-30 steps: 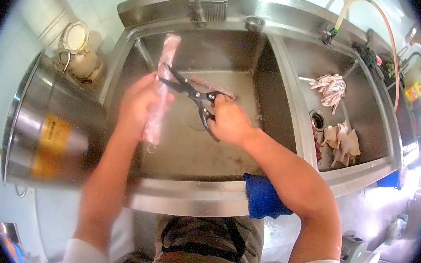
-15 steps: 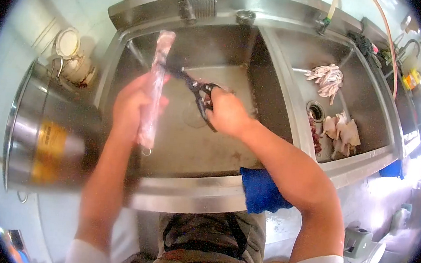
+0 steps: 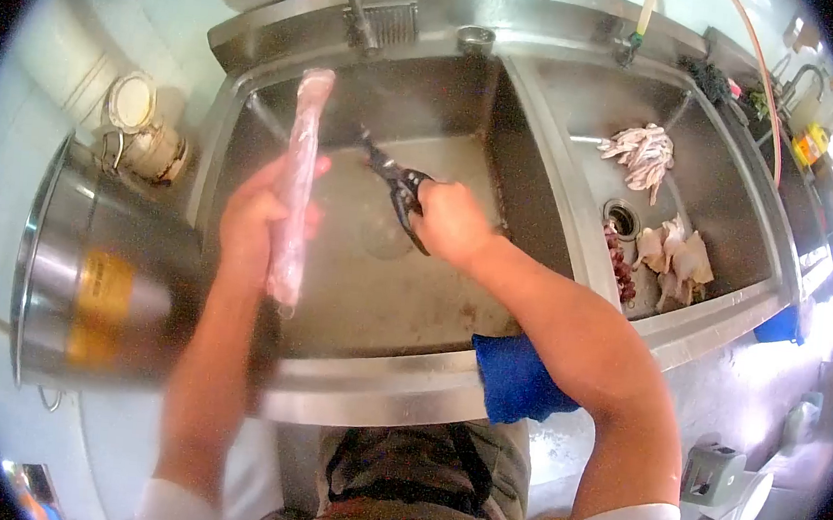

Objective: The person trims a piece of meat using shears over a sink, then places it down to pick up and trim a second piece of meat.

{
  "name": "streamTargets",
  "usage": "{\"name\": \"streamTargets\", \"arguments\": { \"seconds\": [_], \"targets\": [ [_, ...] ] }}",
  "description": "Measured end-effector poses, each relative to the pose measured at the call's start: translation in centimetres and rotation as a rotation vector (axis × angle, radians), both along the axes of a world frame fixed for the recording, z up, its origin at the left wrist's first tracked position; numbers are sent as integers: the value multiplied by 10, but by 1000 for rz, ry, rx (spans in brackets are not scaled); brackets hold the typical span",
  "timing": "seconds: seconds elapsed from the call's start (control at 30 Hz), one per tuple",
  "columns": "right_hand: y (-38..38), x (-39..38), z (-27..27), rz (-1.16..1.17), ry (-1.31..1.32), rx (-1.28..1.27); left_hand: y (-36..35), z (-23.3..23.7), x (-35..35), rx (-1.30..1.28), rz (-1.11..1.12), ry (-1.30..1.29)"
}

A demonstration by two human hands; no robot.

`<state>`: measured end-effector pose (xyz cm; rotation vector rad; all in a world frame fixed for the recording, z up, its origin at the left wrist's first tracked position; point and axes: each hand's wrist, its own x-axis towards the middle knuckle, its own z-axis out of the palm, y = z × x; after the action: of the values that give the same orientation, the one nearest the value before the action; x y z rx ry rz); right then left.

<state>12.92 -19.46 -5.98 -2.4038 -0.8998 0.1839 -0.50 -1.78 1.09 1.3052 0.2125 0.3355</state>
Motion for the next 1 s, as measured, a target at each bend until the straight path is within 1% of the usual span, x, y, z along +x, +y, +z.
{"name": "streamTargets", "arguments": {
  "seconds": [0.03, 0.1, 0.13, 0.2, 0.23, 0.33, 0.43, 0.5, 0.53, 0.63, 0.7, 0.83, 0.93, 1.0],
  "targets": [
    [2, 2, -3, -11, 56, 78, 1, -2, 0, -34, -9, -20],
    [2, -2, -6, 10, -27, 141, 4, -5, -2, -102, -24, -53],
    [2, -3, -6, 20, -70, 173, 2, -4, -2, -29, 37, -11],
    [2, -4, -6, 44, -314, 127, -6, -5, 0, 117, 156, 77],
    [2, -4, -7, 56, -433, 102, -6, -6, 1, 167, 160, 68],
    [0, 2, -7, 53, -531, 80, -6, -15, 2, 311, 178, 37],
    [4, 1, -1, -1, -461, 17, -9, -22, 3, 436, 220, -7],
    [3, 5, -6, 73, -459, -47, -15, -19, 1, 511, 256, -31],
    [3, 6, -7, 110, -458, -78, -15, -20, 0, 518, 252, -33],
    [-1, 5, 1, 86, -369, -108, -14, -21, 1, 532, 244, -31],
    [-1, 10, -3, 39, -259, -52, -14, -17, 1, 529, 242, -15],
    [-4, 12, -2, -7, -14, 23, -13, -15, -1, 401, 211, 23],
    [0, 0, -8, 40, 84, 117, -13, -7, 0, 272, 190, 82],
    [3, -5, -12, 67, -37, 104, -12, -4, -2, 209, 169, 109]
  ]
}}
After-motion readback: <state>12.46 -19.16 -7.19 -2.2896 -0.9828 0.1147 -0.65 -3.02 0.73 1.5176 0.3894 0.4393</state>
